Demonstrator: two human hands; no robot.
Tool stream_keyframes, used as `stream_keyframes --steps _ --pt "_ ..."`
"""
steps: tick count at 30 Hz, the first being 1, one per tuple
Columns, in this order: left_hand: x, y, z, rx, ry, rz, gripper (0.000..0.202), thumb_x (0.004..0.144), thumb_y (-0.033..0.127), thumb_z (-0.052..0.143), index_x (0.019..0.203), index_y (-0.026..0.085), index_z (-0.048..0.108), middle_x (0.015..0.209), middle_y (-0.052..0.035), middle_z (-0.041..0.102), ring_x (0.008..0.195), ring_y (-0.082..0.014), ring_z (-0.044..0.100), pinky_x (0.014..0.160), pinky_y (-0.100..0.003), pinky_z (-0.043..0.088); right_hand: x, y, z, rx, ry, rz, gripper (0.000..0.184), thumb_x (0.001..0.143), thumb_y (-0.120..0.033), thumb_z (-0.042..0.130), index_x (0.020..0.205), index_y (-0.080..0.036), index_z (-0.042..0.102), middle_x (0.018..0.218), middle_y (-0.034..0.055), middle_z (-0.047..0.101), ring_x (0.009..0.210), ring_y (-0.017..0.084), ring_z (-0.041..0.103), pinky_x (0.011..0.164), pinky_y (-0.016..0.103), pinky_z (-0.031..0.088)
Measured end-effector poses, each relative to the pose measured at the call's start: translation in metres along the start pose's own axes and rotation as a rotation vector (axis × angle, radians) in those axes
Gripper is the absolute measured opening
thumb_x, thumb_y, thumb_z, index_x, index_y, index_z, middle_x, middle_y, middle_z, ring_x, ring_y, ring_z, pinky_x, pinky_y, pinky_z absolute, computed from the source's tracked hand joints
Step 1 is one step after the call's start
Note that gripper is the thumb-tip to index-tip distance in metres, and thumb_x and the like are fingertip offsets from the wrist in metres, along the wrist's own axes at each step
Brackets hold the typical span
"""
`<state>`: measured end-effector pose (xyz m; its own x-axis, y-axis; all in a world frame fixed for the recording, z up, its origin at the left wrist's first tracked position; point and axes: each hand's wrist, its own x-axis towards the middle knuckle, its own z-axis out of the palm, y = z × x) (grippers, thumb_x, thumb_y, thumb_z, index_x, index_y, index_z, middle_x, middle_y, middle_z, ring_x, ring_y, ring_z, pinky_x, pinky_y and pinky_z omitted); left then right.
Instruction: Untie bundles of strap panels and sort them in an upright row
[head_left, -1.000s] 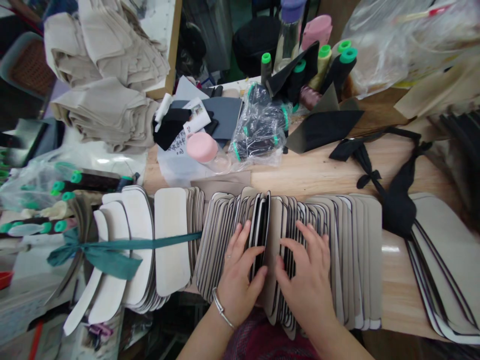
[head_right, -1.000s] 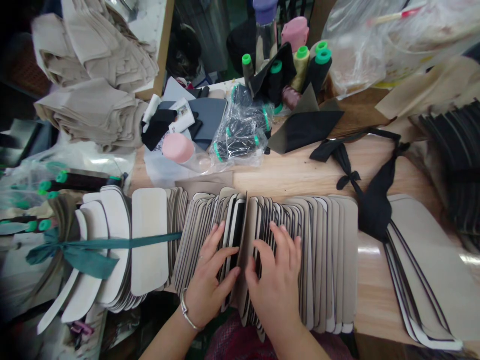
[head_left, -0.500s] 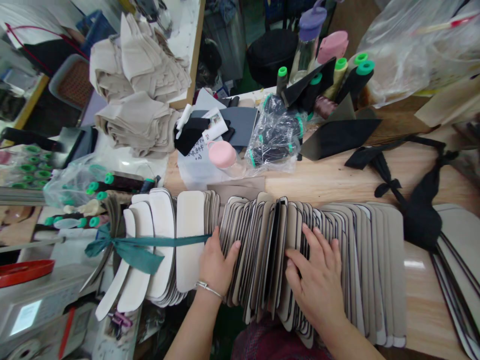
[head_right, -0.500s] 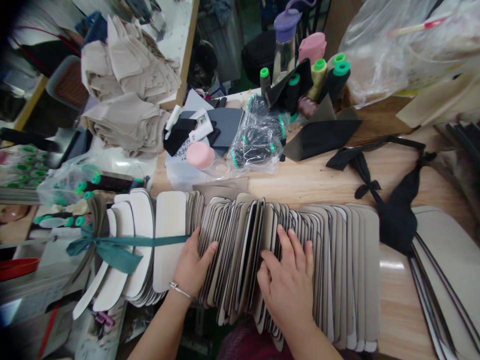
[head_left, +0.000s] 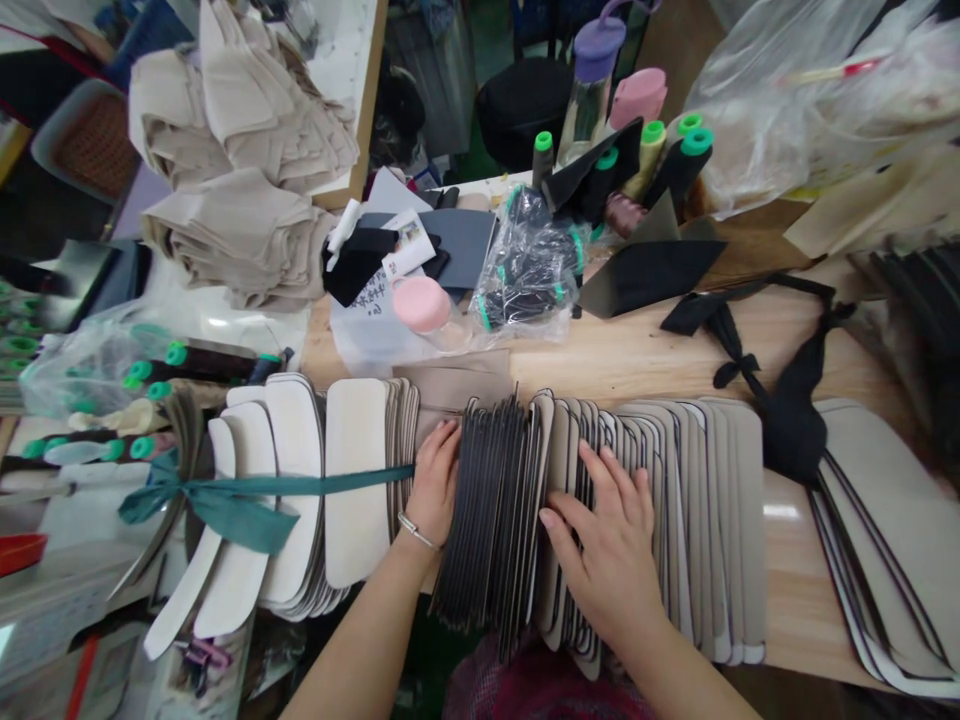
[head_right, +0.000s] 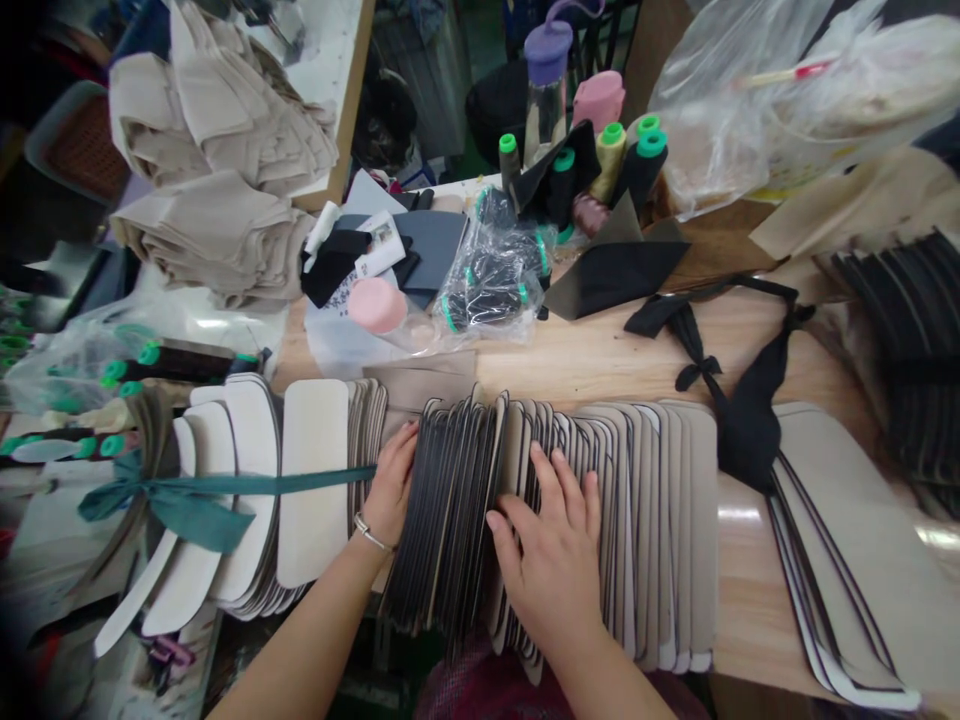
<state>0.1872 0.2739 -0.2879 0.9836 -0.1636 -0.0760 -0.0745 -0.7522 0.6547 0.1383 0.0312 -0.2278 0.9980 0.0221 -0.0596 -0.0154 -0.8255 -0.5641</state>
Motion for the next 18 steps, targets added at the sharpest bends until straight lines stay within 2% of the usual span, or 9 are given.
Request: stream_keyframes --steps 3,6,11,18 --pt "0.007 -0.022 0.018 0.057 0.025 0.048 0.042 0.095 0.023 0.039 0.136 0.022 0.05 0.149 -0.0107 0.042 0.143 -0.0256 0.03 0.117 -0.052 0.027 0.001 0.0 0.0 0.009 -0.006 0.003 0.02 0.09 -0.038 0.054 0.097 -0.028 0.071 0.155 0.003 0.033 0.145 0.032 0.024 0.118 0.062 0.012" --pt "0.006 -0.034 0.028 0.107 0.054 0.067 0.042 0.096 0.02 0.036 0.135 0.024 0.051 0.148 -0.0105 0.044 0.142 -0.0251 0.033 0.116 -0.052 0.028 0.002 -0.001 0.0 0.02 -0.005 0.031 0.02 0.089 -0.038 0.056 0.096 -0.027 0.07 0.155 0.0035 0.033 0.145 0.032 0.023 0.118 0.062 0.012" --pt "0.006 -0.033 0.03 0.163 0.063 0.083 0.042 0.097 0.02 0.035 0.137 0.026 0.048 0.149 -0.0075 0.044 0.141 -0.0254 0.036 0.115 -0.048 0.031 0.004 -0.002 0.002 0.05 0.01 0.111 0.018 0.088 -0.036 0.055 0.088 -0.025 0.069 0.154 0.0033 0.035 0.145 0.031 0.023 0.119 0.061 0.009" --pt "0.009 -0.028 0.032 0.21 0.043 0.06 0.043 0.098 0.02 0.036 0.139 0.022 0.046 0.149 -0.0083 0.043 0.14 -0.0281 0.037 0.114 -0.048 0.032 0.006 0.006 0.002 0.114 -0.01 0.112 0.023 0.093 -0.033 0.048 0.089 -0.025 0.069 0.155 0.0019 0.034 0.146 0.028 0.022 0.119 0.06 0.007"
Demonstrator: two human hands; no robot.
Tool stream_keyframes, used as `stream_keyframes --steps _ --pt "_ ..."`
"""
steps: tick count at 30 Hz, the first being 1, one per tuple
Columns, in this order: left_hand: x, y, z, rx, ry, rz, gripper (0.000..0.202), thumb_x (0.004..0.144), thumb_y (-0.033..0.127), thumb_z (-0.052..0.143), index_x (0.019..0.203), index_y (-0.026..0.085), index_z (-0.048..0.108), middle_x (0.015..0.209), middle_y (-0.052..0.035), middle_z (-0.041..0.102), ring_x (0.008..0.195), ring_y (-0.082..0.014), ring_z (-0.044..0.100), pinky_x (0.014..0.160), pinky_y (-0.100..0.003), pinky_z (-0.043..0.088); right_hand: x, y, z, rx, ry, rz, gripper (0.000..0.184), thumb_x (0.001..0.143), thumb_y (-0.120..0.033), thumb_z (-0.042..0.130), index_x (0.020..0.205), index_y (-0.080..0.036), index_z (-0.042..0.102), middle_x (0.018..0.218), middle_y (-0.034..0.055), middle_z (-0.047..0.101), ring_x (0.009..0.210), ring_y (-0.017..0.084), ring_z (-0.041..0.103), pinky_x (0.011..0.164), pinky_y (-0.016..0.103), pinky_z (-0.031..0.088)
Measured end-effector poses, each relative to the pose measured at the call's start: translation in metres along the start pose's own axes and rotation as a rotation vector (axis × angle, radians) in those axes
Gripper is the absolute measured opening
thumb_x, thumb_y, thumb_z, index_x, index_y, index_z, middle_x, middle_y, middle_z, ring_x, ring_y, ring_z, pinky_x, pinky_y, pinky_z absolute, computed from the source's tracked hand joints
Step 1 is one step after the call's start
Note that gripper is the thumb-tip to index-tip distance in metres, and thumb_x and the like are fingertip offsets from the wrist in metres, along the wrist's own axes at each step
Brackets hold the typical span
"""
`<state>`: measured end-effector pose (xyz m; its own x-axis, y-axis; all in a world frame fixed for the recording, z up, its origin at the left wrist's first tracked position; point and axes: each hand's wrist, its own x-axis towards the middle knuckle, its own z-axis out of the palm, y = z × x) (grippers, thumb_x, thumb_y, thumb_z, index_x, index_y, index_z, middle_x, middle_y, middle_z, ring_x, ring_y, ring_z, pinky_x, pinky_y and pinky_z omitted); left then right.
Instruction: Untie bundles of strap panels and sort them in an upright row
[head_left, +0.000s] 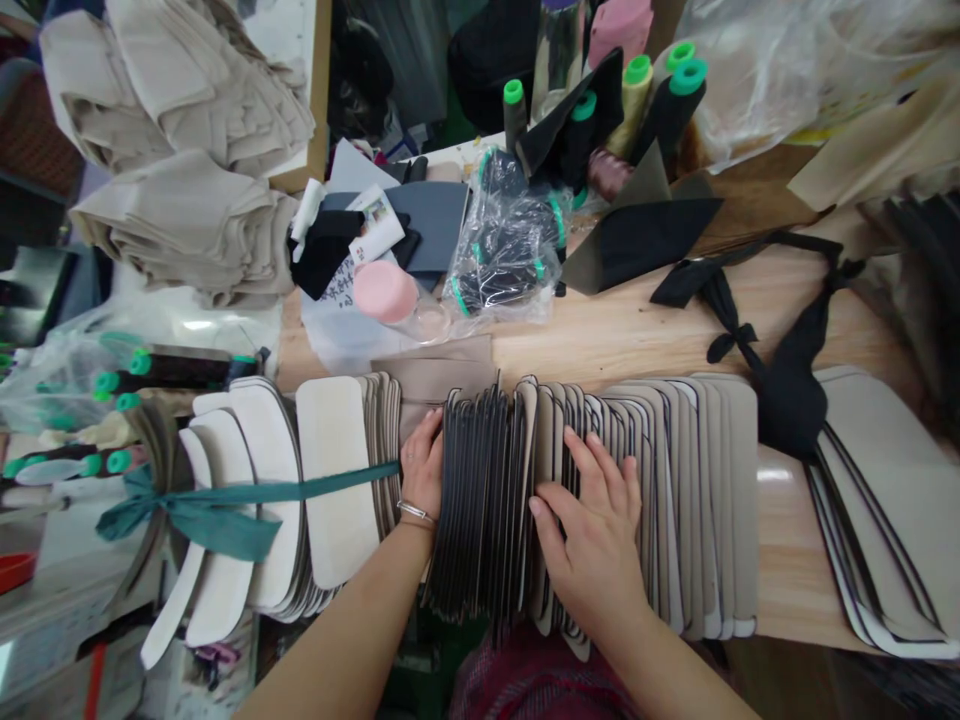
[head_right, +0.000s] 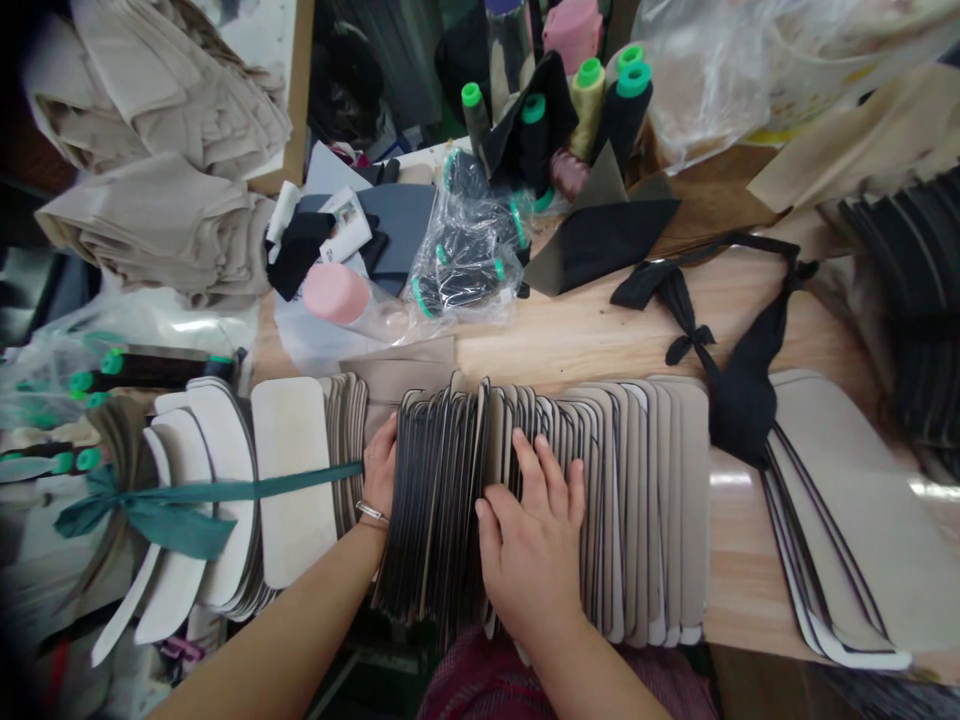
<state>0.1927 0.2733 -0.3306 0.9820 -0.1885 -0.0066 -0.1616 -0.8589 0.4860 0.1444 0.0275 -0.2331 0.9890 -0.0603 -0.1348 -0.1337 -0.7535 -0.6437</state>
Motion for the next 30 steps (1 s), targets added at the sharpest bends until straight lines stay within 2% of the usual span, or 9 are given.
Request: stream_keyframes --steps 7,11,16,23,30 --pt "0.003 0.0 0.007 0.005 0.012 -0.039 0.044 0.097 0.025 0.04 0.14 0.024 0.045 0.147 -0.01 0.045 0.139 -0.0255 0.037 0.114 -0.047 0.031 0.004 0.007 0.008 -0.003 0.11 0.009 0.007 0.082 -0.027 0.061 0.084 -0.022 0.066 0.149 0.0054 0.044 0.142 0.029 0.031 0.12 0.059 0.012" --pt "0.004 -0.004 0.012 0.004 0.028 -0.055 0.043 0.097 0.027 0.038 0.139 0.026 0.047 0.146 -0.009 0.047 0.138 -0.0235 0.039 0.113 -0.045 0.032 0.005 0.012 0.01 0.009 0.191 -0.017 0.016 0.082 -0.021 0.06 0.097 -0.02 0.063 0.14 0.0087 0.052 0.139 0.027 0.038 0.119 0.058 0.019" --pt "0.003 -0.005 0.014 0.037 0.014 -0.033 0.047 0.095 0.024 0.045 0.142 0.024 0.045 0.149 -0.0096 0.043 0.138 -0.0263 0.037 0.113 -0.045 0.029 0.005 0.015 0.004 0.036 0.127 -0.04 0.011 0.086 -0.022 0.058 0.088 -0.026 0.069 0.142 0.0059 0.049 0.14 0.027 0.036 0.118 0.061 0.016" --pt "0.002 -0.006 0.017 0.095 0.012 -0.001 0.05 0.093 0.022 0.047 0.143 0.021 0.043 0.148 -0.012 0.042 0.137 -0.0287 0.038 0.112 -0.047 0.031 0.005 0.017 0.0 0.086 0.049 -0.041 0.02 0.086 -0.043 0.06 0.094 -0.028 0.07 0.153 0.0045 0.038 0.143 0.031 0.028 0.119 0.061 0.009" --pt "0.002 -0.004 0.016 0.109 0.014 0.015 0.052 0.093 0.022 0.045 0.145 0.023 0.04 0.148 -0.0119 0.042 0.138 -0.0279 0.037 0.112 -0.048 0.032 0.005 0.013 0.002 0.076 0.075 -0.04 0.018 0.09 -0.031 0.054 0.088 -0.023 0.069 0.15 0.0078 0.042 0.143 0.03 0.029 0.118 0.062 0.012"
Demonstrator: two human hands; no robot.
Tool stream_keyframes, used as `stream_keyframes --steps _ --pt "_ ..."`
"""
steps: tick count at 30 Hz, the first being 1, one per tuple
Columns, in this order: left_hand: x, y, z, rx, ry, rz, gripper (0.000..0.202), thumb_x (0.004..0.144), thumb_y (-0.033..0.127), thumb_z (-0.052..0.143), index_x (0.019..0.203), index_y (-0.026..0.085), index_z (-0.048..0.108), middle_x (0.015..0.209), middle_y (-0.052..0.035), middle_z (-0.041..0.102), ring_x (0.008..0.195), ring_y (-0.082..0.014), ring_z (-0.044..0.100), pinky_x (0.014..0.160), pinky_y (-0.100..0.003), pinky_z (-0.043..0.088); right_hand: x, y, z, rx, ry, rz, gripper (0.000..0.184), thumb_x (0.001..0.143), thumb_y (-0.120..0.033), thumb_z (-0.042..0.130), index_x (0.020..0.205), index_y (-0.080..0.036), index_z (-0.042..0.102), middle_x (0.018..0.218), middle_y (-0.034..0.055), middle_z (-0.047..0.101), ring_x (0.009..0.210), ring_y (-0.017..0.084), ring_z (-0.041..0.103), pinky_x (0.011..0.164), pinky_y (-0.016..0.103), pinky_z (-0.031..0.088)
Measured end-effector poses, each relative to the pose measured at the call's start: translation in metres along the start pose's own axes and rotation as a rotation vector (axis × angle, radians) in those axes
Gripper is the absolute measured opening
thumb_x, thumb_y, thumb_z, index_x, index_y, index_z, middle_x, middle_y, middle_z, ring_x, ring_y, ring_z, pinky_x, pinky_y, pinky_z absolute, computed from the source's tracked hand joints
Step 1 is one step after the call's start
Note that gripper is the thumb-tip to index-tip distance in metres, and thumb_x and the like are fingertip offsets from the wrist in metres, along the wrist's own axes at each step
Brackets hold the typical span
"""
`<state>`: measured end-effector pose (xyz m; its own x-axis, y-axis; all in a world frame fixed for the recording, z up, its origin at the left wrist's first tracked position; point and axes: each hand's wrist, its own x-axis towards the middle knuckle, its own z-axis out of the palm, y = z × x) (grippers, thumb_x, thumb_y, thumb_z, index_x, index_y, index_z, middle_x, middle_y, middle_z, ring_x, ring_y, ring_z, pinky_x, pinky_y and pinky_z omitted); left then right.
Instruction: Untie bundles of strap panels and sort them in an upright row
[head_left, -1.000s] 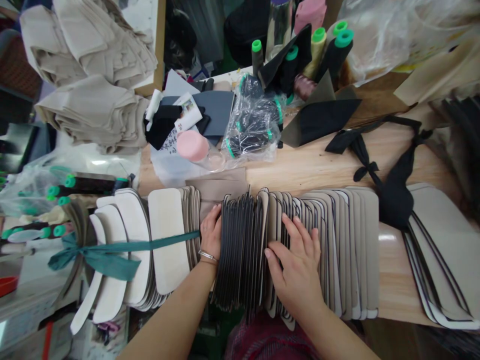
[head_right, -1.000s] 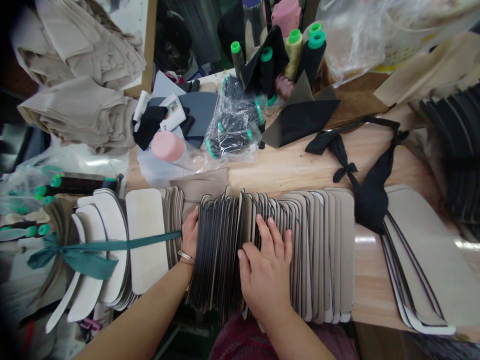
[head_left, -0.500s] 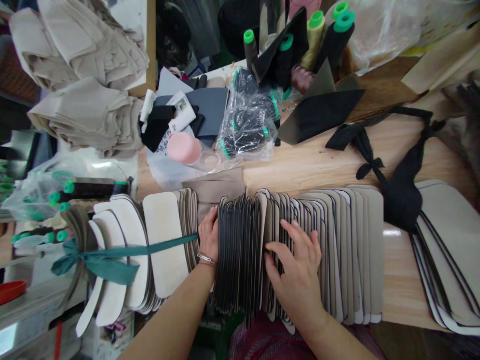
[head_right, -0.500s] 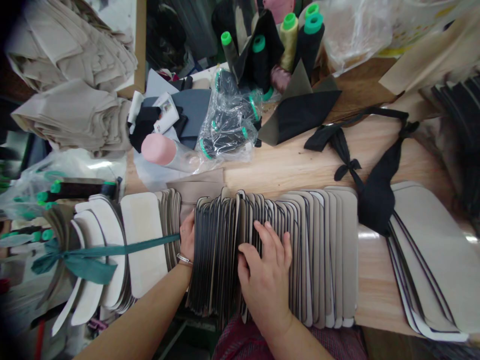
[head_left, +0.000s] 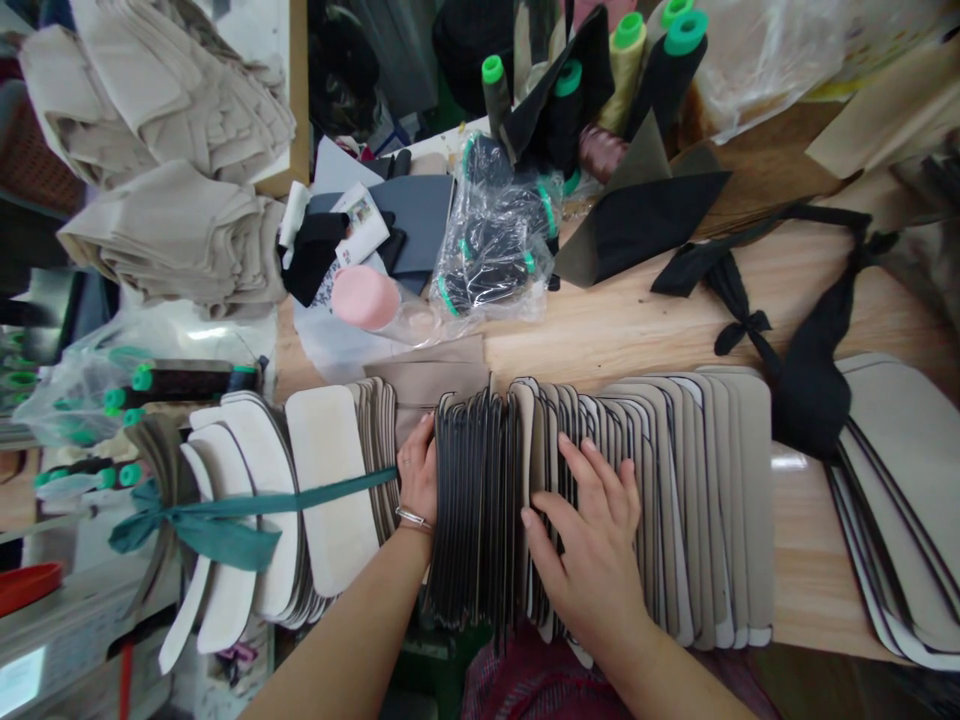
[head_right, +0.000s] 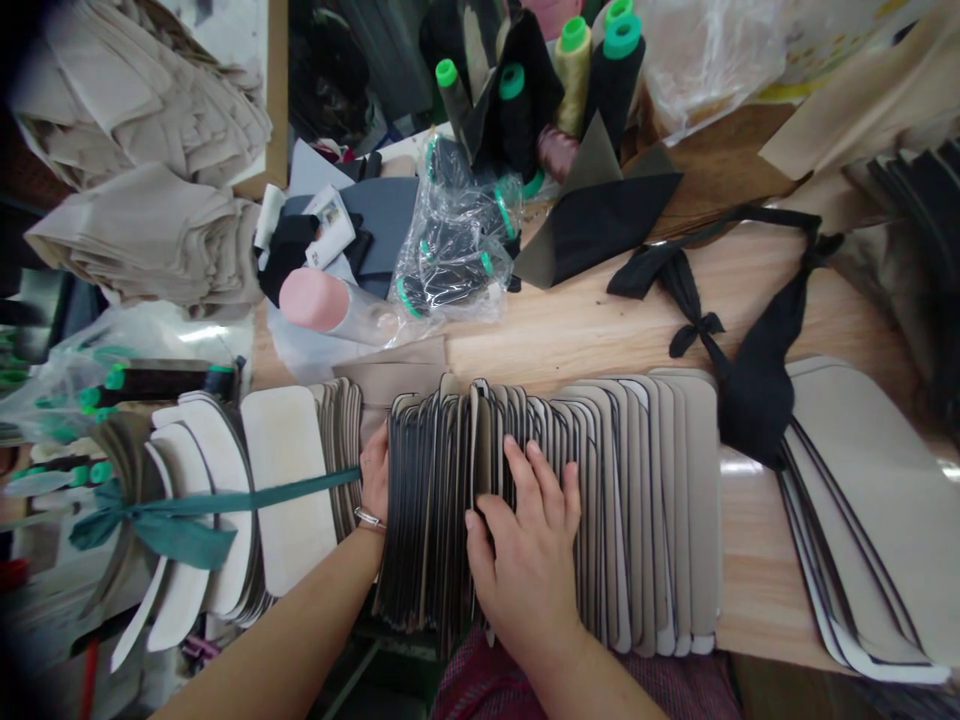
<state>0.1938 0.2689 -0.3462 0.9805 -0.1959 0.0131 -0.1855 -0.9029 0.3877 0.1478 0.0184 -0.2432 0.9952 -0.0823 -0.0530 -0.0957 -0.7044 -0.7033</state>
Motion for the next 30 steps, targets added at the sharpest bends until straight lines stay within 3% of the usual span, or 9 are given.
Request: stream_keyframes --steps 5,9,14,20,30 --pt "0.0 0.0 -0.001 -0.003 0.004 0.008 0.052 0.095 0.023 0.042 0.146 0.025 0.038 0.148 -0.0116 0.042 0.137 -0.027 0.038 0.111 -0.049 0.033 -0.002 0.0 0.003 -0.028 0.052 -0.017 0.011 0.087 -0.028 0.058 0.087 -0.021 0.066 0.145 0.0096 0.047 0.141 0.03 0.033 0.117 0.063 0.015" --pt "0.0 -0.002 -0.002 -0.005 0.021 0.015 0.048 0.096 0.023 0.039 0.144 0.023 0.04 0.146 -0.0118 0.045 0.137 -0.026 0.039 0.11 -0.047 0.036 -0.004 0.001 0.007 -0.035 0.136 -0.032 0.013 0.085 -0.023 0.059 0.097 -0.019 0.063 0.136 0.0119 0.053 0.137 0.028 0.039 0.117 0.061 0.021" --pt "0.0 -0.002 -0.006 0.009 0.022 0.022 0.048 0.095 0.02 0.04 0.143 0.022 0.042 0.148 -0.0109 0.044 0.138 -0.0255 0.038 0.111 -0.045 0.034 -0.004 -0.004 0.007 -0.058 0.048 -0.059 0.013 0.086 -0.022 0.059 0.088 -0.027 0.071 0.143 0.0068 0.046 0.14 0.031 0.034 0.116 0.064 0.017" --pt "-0.001 -0.005 -0.01 0.021 0.022 0.037 0.047 0.096 0.019 0.038 0.143 0.024 0.042 0.149 -0.0099 0.043 0.139 -0.0239 0.037 0.111 -0.044 0.033 -0.003 -0.012 0.011 -0.082 0.034 -0.041 0.015 0.085 -0.039 0.063 0.088 -0.028 0.072 0.148 0.0061 0.041 0.141 0.032 0.032 0.117 0.063 0.014" --pt "-0.002 -0.008 -0.013 0.024 0.002 0.037 0.048 0.096 0.015 0.038 0.143 0.022 0.042 0.149 -0.0116 0.042 0.14 -0.0241 0.035 0.111 -0.044 0.032 -0.004 -0.018 0.014 -0.121 0.026 -0.049 0.012 0.083 -0.034 0.063 0.087 -0.027 0.071 0.147 0.0052 0.041 0.14 0.033 0.032 0.116 0.064 0.014"
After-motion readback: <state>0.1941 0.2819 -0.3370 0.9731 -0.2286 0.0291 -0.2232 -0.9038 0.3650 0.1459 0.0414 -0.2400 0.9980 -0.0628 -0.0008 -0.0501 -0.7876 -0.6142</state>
